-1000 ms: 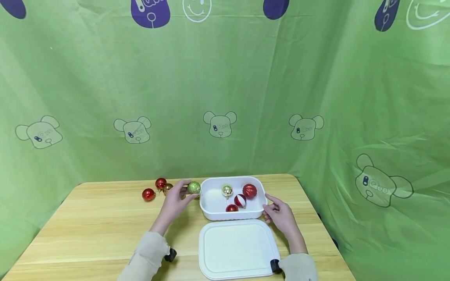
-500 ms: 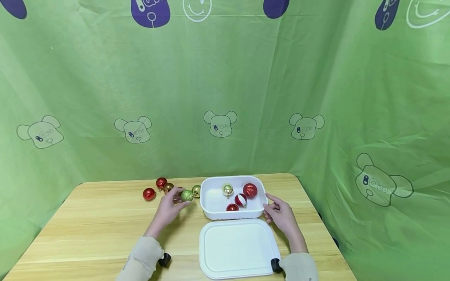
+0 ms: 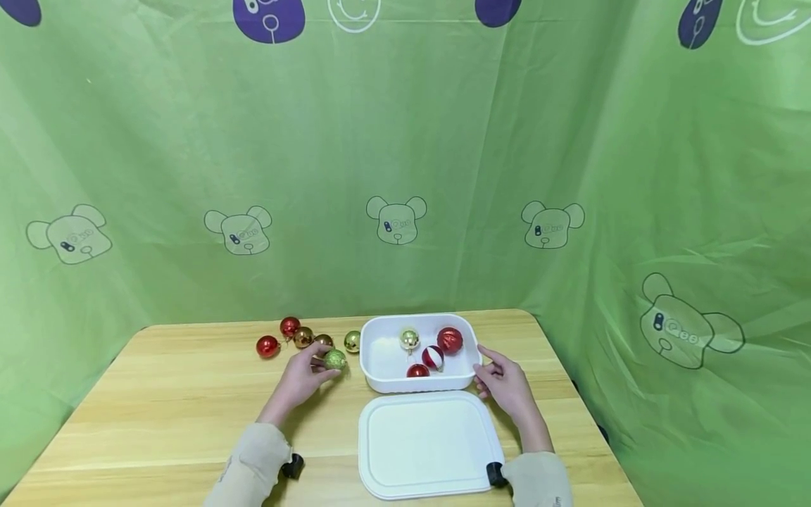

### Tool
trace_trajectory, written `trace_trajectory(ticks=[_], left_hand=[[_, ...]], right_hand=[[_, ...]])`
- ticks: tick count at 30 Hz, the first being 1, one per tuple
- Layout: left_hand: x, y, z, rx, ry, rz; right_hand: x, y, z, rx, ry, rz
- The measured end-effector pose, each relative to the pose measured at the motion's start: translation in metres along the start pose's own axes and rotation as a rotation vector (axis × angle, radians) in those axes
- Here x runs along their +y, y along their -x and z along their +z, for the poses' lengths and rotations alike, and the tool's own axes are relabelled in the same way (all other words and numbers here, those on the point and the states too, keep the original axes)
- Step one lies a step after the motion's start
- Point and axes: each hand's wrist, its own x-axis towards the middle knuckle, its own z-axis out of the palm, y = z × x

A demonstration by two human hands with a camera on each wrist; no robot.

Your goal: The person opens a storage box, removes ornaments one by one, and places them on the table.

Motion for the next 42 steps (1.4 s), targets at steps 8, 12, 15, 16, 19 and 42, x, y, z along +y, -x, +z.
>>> trace_trajectory(ticks=[8, 12, 15, 16, 19, 42], left_hand=[[0.0058, 0.0031, -0.0002, -0.057, -0.026, -0.021], [0.0061, 0.0027, 0.0003, -0.055, -0.041, -0.029], [0.005, 0.002, 0.0, -0.055, -0.049, -0.031], [0.0045, 0.002, -0.0002, -0.057, -0.054, -0.029], [0.0027, 0.0016, -0.0002, -0.059, -0.067, -0.02], [0.002, 0.0032, 0.0004, -0.093, -0.051, 0.001]], right_hand=[[0.0002, -0.0004, 0.0026, -0.001, 0.01, 0.015], [-0.0004, -0.0005, 0.0031, -0.001, 0.012, 0.011], [-0.0002, -0.0004, 0.0032, -0.002, 0.012, 0.008], [-0.0001, -0.0002, 0.0033, -0.002, 0.012, 0.007], [0.0003, -0.0001, 0.003, 0.0, 0.009, 0.01], [-0.0011, -0.0003, 0.0008, -0.001, -0.009, 0.018]])
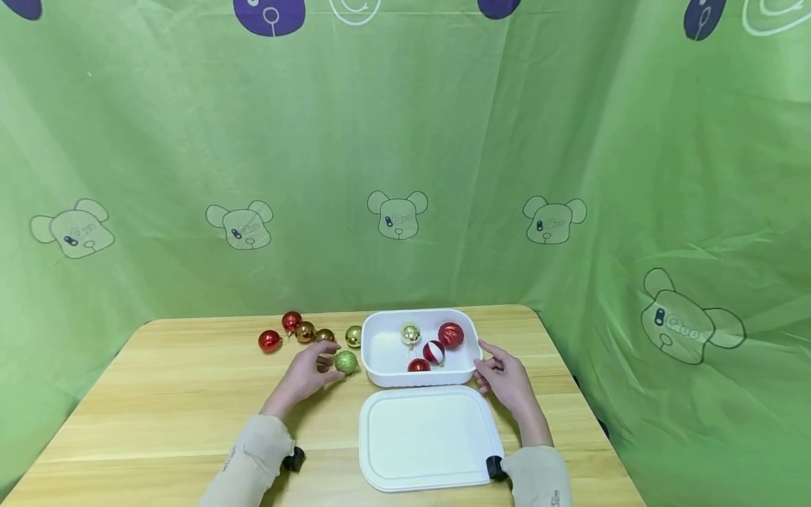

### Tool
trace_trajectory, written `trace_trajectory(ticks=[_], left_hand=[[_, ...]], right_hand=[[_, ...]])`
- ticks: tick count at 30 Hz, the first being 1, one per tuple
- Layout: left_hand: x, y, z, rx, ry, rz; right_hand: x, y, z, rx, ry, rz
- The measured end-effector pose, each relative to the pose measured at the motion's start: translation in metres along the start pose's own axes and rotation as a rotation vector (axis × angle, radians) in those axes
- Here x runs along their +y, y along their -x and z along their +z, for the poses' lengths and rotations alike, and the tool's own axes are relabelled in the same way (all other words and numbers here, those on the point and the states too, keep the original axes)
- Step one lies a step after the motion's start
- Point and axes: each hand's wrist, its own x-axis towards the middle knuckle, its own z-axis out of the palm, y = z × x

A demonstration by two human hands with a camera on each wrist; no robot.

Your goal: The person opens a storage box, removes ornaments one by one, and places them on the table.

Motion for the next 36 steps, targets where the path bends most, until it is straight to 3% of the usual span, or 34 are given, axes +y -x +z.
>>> trace_trajectory(ticks=[15, 21, 26, 36], left_hand=[[0.005, 0.001, -0.001, 0.005, -0.005, 0.011], [0.021, 0.0, 0.0, 0.058, -0.06, 0.062], [0.047, -0.007, 0.014, 0.074, -0.077, 0.162], [0.093, -0.02, 0.06, 0.012, -0.222, 0.328]], right_hand=[[-0.002, 0.0, -0.003, -0.001, 0.007, -0.01], [-0.003, 0.003, -0.002, -0.009, 0.018, 0.007], [-0.004, 0.003, -0.002, 0.003, 0.032, 0.016], [-0.003, 0.002, -0.001, 0.005, 0.033, 0.014]])
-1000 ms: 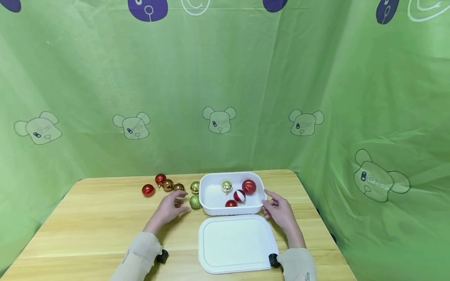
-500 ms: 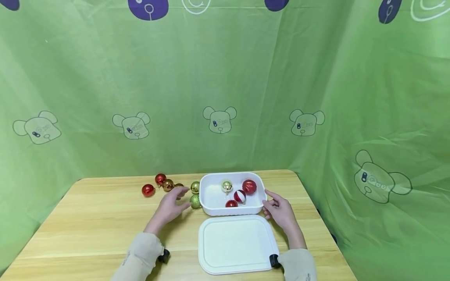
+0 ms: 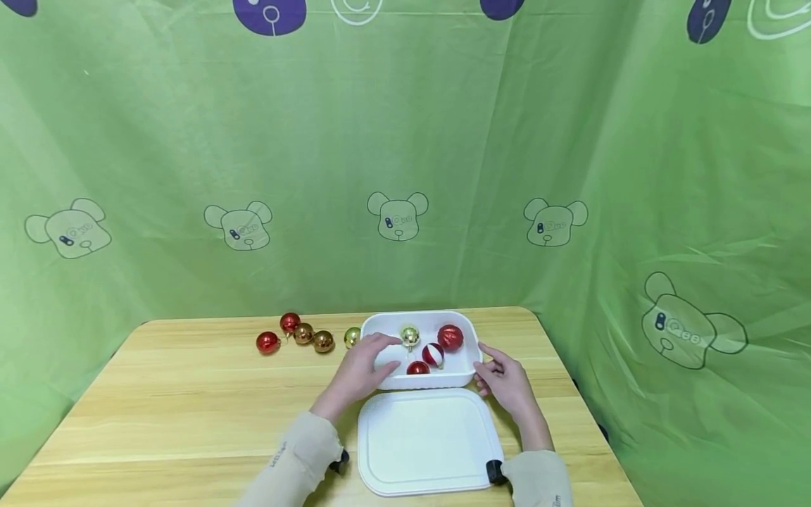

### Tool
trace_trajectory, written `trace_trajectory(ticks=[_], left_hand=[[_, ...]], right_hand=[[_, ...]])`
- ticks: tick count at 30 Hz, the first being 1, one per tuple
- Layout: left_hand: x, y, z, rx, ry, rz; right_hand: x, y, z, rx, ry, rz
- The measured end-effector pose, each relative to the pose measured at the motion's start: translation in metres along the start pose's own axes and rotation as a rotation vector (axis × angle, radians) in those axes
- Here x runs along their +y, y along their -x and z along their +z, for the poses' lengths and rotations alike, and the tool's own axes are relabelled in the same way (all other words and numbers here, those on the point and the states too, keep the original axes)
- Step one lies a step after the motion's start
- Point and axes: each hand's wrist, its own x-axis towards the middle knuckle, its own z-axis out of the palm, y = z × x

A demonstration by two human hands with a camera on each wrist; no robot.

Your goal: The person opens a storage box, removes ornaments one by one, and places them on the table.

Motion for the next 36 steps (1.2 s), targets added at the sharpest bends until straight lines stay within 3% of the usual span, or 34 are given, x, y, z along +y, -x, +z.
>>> trace_trajectory(ticks=[5, 12, 20, 26, 36], left_hand=[[0.017, -0.012, 0.014, -0.056, 0.023, 0.023], [0.02, -0.022, 0.03, -0.112, 0.034, 0.035], [0.024, -0.026, 0.03, -0.21, -0.021, -0.044], [0.023, -0.027, 0.03, -0.289, -0.063, -0.052], [0.021, -0.027, 0.029, -0.28, -0.065, 0.009]], right_hand=[[0.0, -0.001, 0.0, 0.001, -0.013, -0.002], [0.001, -0.002, 0.001, 0.0, 0.0, 0.0], [0.002, -0.003, 0.001, -0.003, 0.012, -0.013], [0.004, -0.004, 0.0, -0.006, -0.001, -0.022], [0.005, -0.004, 0.001, -0.004, -0.03, -0.028]])
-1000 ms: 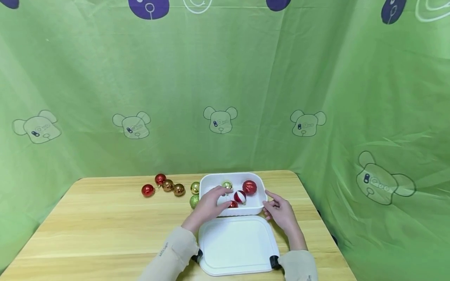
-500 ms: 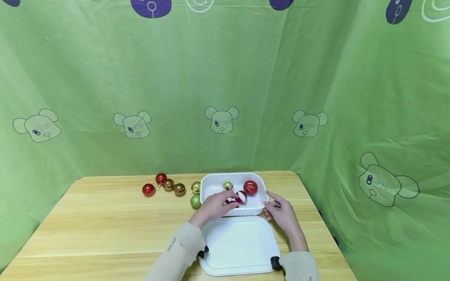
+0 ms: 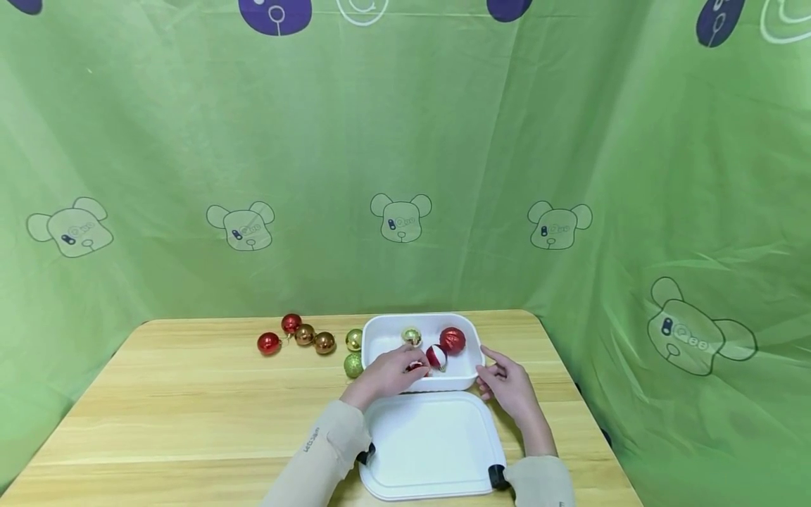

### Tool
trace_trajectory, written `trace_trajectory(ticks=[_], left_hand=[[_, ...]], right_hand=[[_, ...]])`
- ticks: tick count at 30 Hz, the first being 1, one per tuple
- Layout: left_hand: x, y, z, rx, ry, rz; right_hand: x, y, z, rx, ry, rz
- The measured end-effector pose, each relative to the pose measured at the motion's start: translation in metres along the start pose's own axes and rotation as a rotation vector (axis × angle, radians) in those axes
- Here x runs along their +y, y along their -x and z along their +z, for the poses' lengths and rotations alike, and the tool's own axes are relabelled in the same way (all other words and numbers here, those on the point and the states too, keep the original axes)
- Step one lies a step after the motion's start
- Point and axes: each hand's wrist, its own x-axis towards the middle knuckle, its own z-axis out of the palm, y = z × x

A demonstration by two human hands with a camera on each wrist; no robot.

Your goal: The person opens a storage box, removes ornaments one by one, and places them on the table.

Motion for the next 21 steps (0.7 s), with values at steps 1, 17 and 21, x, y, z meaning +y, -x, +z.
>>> trace_trajectory(ticks=[1, 17, 21], left_hand=[[0.0, 0.0, 0.0, -0.002, 0.003, 0.005], [-0.009, -0.003, 0.002, 0.055, 0.087, 0.043], [-0.012, -0.003, 0.003, 0.086, 0.156, 0.052]], right_hand=[[0.0, 0.0, 0.0, 0.004, -0.001, 0.002], [0.0, 0.0, 0.0, 0.004, 0.02, 0.01], [0.0, -0.001, -0.001, 0.004, 0.012, 0.007]])
